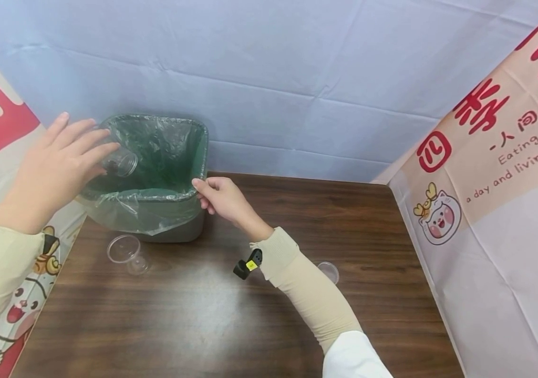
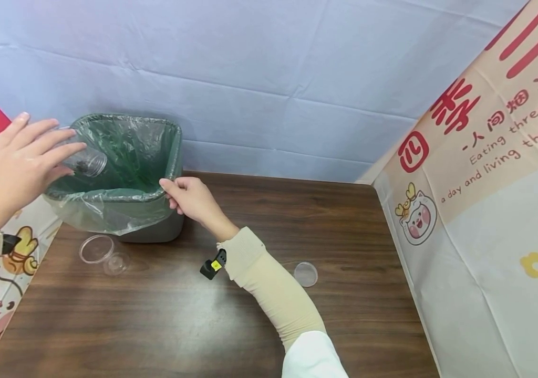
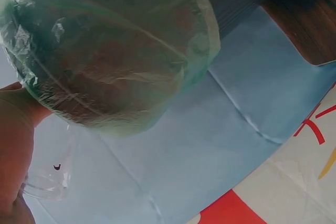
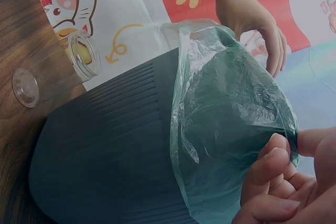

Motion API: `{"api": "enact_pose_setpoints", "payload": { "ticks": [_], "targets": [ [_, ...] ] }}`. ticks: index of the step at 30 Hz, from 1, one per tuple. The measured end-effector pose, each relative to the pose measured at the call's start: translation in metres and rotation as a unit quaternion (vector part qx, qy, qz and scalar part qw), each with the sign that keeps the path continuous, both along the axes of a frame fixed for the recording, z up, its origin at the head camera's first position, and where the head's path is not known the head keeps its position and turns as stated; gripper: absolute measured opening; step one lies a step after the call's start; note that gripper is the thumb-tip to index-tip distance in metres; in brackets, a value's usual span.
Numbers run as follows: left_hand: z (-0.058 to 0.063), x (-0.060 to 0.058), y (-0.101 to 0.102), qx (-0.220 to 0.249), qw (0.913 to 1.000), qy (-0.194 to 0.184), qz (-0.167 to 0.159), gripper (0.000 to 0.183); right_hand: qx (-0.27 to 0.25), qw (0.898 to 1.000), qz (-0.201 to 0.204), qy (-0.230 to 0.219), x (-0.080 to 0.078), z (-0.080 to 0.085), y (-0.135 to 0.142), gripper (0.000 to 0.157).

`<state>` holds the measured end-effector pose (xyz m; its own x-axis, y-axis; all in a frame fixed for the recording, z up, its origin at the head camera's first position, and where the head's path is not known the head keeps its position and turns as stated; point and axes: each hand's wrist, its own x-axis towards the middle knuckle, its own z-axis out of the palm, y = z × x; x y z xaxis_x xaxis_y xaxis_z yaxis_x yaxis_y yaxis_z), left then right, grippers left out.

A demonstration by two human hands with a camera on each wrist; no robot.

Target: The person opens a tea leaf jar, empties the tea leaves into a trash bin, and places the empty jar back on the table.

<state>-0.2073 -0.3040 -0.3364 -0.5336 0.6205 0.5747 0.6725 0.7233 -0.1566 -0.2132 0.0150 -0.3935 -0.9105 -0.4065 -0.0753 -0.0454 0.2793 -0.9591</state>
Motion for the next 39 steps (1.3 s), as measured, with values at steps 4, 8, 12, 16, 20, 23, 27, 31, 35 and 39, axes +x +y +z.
{"api": "enact_pose_setpoints", "payload": {
  "ticks": [4,8,12,16,20,23,27,31,35,39],
  "targets": [
    [-0.0007,-0.0001,-0.0013,0.004,1.0,0.0,0.002,0.068,0.001,1.0,0.002,0.002,-0.0006,-0.0002,0.0,0.041],
    [-0.0012,-0.0012,-0.0017,0.013,0.9999,0.009,-0.002,0.065,0.002,1.0,0.001,0.001,-0.0007,0.0003,-0.0001,0.041],
    [-0.0013,-0.0021,-0.0015,0.022,0.9996,0.017,-0.005,0.065,0.001,1.0,0.0,0.0,-0.0003,0.0005,-0.0002,0.041],
    [-0.0001,-0.0012,-0.0026,0.005,0.9999,0.016,-0.001,0.065,-0.001,1.0,0.0,-0.003,0.0001,0.0004,-0.0002,0.041],
    [0.0008,-0.0009,-0.0035,-0.014,0.9997,0.017,0.003,0.065,-0.002,1.0,-0.001,-0.002,0.0003,0.0008,-0.0002,0.042],
    [0.0003,-0.0009,-0.0036,-0.009,0.9996,0.026,0.005,0.066,-0.001,1.0,-0.003,0.001,0.0006,0.0016,-0.0001,0.042],
    [0.0002,-0.0005,-0.0039,0.005,0.9996,0.025,0.007,0.067,-0.002,1.0,-0.003,0.001,0.0007,0.0021,0.0,0.042],
    [0.002,0.0004,-0.0043,0.003,0.9998,0.016,0.007,0.067,-0.003,1.0,-0.004,0.0,0.0004,0.0019,-0.0001,0.041],
    [0.004,0.0012,-0.0055,-0.008,0.9998,0.009,0.014,0.067,-0.003,1.0,-0.007,0.003,0.0004,0.0016,-0.0004,0.041],
    [0.0042,0.0027,-0.0084,-0.022,0.9991,-0.003,0.036,0.068,-0.001,1.0,-0.006,0.001,0.0012,0.0017,-0.0011,0.042]
  ]
}}
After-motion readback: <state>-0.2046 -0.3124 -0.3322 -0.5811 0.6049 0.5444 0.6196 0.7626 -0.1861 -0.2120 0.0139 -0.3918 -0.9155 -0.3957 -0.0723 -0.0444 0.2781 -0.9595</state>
